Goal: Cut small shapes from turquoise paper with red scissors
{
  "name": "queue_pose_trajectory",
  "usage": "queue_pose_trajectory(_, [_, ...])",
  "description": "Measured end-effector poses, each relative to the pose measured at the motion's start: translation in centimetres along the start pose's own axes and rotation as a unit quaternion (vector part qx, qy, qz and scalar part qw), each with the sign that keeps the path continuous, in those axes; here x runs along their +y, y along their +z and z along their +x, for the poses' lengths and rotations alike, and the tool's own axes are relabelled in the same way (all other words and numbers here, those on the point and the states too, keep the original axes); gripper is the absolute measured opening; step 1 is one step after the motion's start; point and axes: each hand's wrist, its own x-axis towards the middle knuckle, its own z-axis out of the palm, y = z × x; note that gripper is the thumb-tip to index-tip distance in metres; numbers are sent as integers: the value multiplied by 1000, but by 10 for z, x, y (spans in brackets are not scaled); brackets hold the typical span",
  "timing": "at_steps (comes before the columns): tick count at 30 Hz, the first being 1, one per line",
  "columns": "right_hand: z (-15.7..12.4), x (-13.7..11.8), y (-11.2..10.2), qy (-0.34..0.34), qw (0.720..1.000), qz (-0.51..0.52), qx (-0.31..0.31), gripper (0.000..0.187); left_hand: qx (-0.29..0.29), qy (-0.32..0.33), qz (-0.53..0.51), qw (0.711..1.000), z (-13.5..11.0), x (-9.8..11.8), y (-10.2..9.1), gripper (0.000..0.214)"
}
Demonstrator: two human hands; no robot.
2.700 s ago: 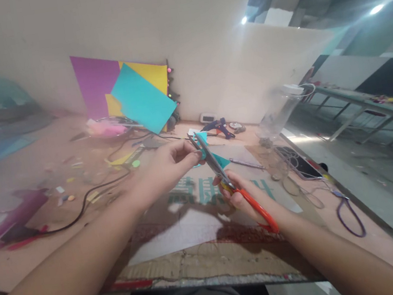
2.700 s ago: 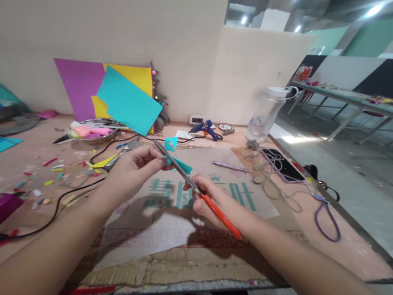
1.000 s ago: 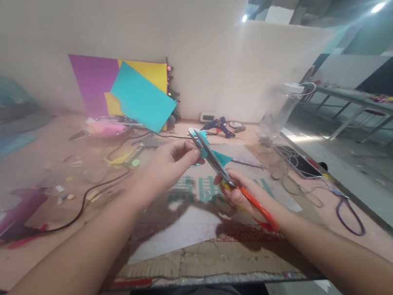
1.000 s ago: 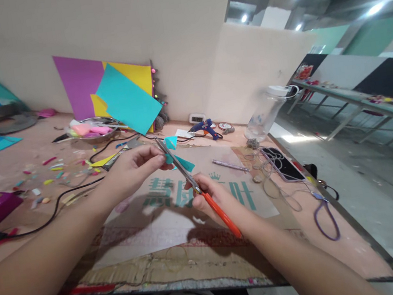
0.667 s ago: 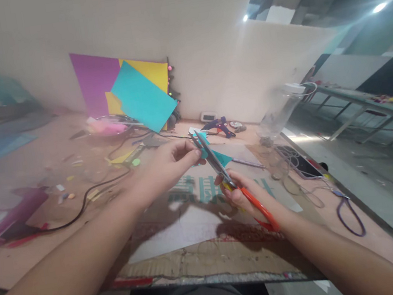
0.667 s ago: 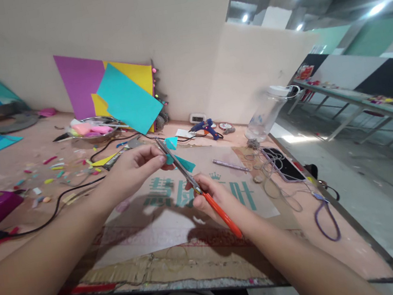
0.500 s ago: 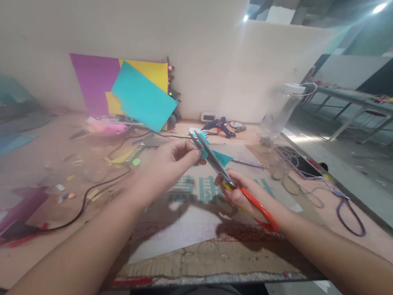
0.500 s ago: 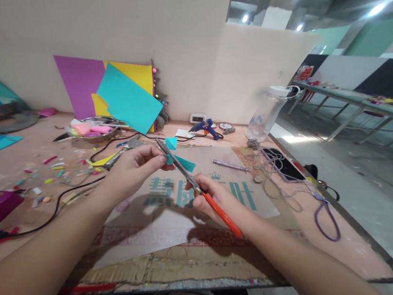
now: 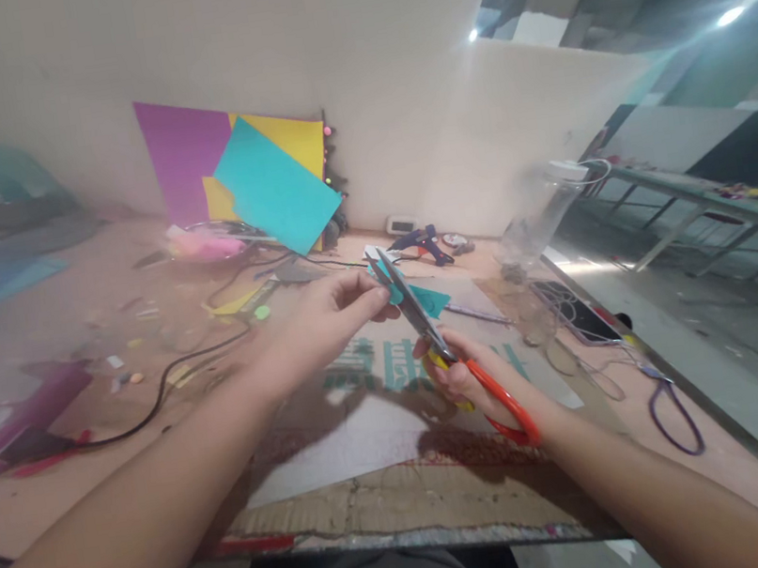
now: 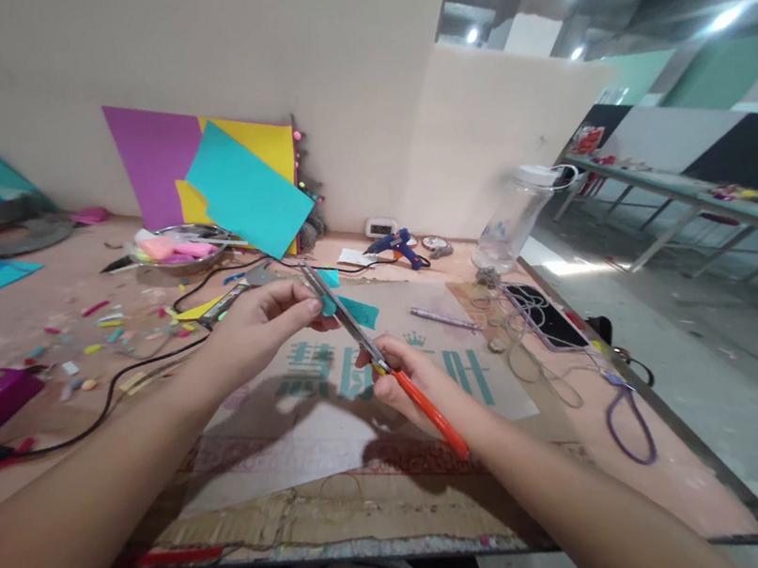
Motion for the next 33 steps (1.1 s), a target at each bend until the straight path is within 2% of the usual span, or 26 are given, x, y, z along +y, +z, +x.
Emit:
queue_pose_trajectory(14, [-1, 3, -1, -2, 1000, 3, 7, 71, -6, 0, -7, 1000, 0, -1, 1, 30])
queue_pose_trajectory(22, [-2, -4, 4, 9, 1000, -6, 21, 70, 0, -9, -1, 1000, 0, -1, 2, 29])
queue_pose_trajectory(33, [-2, -5, 4, 33, 998, -15, 44, 54, 9, 2, 32, 999, 0, -9, 1, 35])
